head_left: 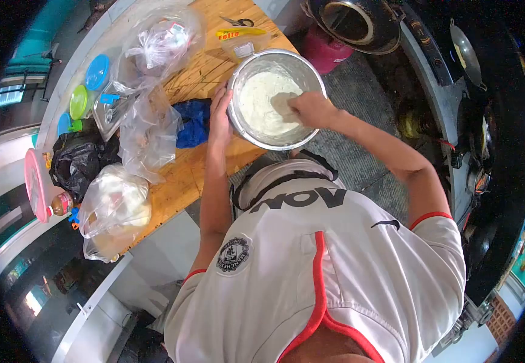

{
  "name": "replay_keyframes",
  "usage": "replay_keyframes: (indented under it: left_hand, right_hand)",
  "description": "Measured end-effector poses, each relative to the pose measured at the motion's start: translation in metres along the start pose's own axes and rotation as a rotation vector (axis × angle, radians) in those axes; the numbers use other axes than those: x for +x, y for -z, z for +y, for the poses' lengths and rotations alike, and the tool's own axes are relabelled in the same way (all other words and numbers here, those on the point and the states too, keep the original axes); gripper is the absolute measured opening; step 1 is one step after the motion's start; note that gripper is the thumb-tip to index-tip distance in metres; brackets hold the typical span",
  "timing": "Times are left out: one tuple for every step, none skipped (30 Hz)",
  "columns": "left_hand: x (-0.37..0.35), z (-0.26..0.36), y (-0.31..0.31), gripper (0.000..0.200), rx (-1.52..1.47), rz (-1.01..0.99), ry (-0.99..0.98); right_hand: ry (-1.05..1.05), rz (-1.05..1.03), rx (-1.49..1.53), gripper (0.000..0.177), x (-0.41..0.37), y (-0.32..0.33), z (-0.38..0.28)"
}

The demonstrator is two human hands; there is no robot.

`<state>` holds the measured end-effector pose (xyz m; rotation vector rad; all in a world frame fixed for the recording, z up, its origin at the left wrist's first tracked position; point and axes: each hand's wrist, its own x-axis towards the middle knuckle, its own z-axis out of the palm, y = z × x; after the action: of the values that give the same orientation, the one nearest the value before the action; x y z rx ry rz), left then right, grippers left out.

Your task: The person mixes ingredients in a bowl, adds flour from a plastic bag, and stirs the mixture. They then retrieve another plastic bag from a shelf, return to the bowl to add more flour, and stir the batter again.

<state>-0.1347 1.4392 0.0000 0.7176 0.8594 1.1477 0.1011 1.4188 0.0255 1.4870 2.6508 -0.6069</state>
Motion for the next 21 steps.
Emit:
replay_keyframes:
  left_hand:
    - [0.000,-0.001,0.004,0.033,-0.019,-0.005,0.022]
    - [0.000,-0.003,0.008,0.033,-0.042,-0.007,0.042]
    - [-0.002,-0.003,0.010,0.032,-0.063,-0.009,0.064]
    - [-0.003,-0.003,0.010,0.032,-0.047,-0.006,0.046]
    - [-0.004,0.000,0.008,0.031,-0.032,-0.006,0.026]
    - [-0.004,0.002,0.006,0.031,-0.015,-0.006,0.006]
    - [-0.003,0.001,0.007,0.031,0.000,-0.002,-0.001]
    - [-0.002,0.000,0.010,0.031,0.015,0.003,-0.009]
    - [0.000,-0.002,0.013,0.031,0.033,0.009,-0.018]
    - [0.001,-0.004,0.019,0.031,0.031,0.011,-0.007]
    - [0.002,-0.009,0.027,0.031,0.027,0.013,0.006]
    - [0.002,-0.010,0.029,0.030,0.020,0.015,0.021]
    - [0.002,-0.012,0.031,0.030,0.005,0.008,0.026]
    - [0.001,-0.010,0.029,0.030,-0.009,0.001,0.032]
    - [0.002,-0.008,0.028,0.030,-0.020,-0.006,0.033]
    - [0.004,-0.009,0.030,0.032,0.050,0.001,-0.011]
    - [0.007,-0.008,0.032,0.032,0.050,0.001,0.006]
    - [0.009,-0.007,0.035,0.033,0.052,0.001,0.028]
    - [0.010,-0.007,0.037,0.034,0.053,-0.003,0.053]
    - [0.015,-0.009,0.040,0.035,0.047,-0.008,0.073]
    - [0.019,-0.012,0.045,0.036,0.039,-0.012,0.094]
  right_hand:
    - [-0.071,0.001,-0.064,0.017,-0.001,0.010,0.003]
    - [-0.140,0.000,-0.131,0.017,0.002,0.021,0.008]
    - [-0.209,-0.002,-0.195,0.018,0.006,0.029,0.012]
    - [-0.234,0.038,-0.231,0.019,0.014,0.035,0.016]
    - [-0.207,0.099,-0.228,0.018,0.023,0.030,0.017]
    - [-0.180,0.160,-0.224,0.018,0.033,0.020,0.015]
    - [-0.150,0.221,-0.219,0.018,0.041,0.009,0.012]
    - [-0.110,0.112,-0.085,0.016,0.046,0.000,0.007]
    - [-0.012,0.086,-0.087,0.015,0.042,-0.005,0.010]
    - [0.087,0.059,-0.090,0.015,0.032,-0.007,0.015]
    - [0.185,0.028,-0.093,0.015,0.025,-0.008,0.015]
    - [-0.023,-0.101,-0.237,0.016,0.022,0.014,0.008]
    - [-0.043,-0.034,-0.217,0.016,0.022,0.020,0.012]
    - [-0.062,0.033,-0.197,0.016,0.025,0.024,0.020]
    - [-0.080,0.105,-0.176,0.017,0.026,0.028,0.024]
    - [0.045,0.090,-0.155,0.017,0.026,0.032,0.025]
    - [0.093,0.038,-0.207,0.016,0.027,0.033,0.026]
    - [0.139,-0.016,-0.256,0.016,0.027,0.033,0.026]
    - [0.181,-0.070,-0.304,0.015,0.027,0.032,0.026]
    - [0.108,0.001,-0.300,0.014,0.033,0.034,0.027]
    - [0.036,0.070,-0.296,0.014,0.044,0.037,0.029]
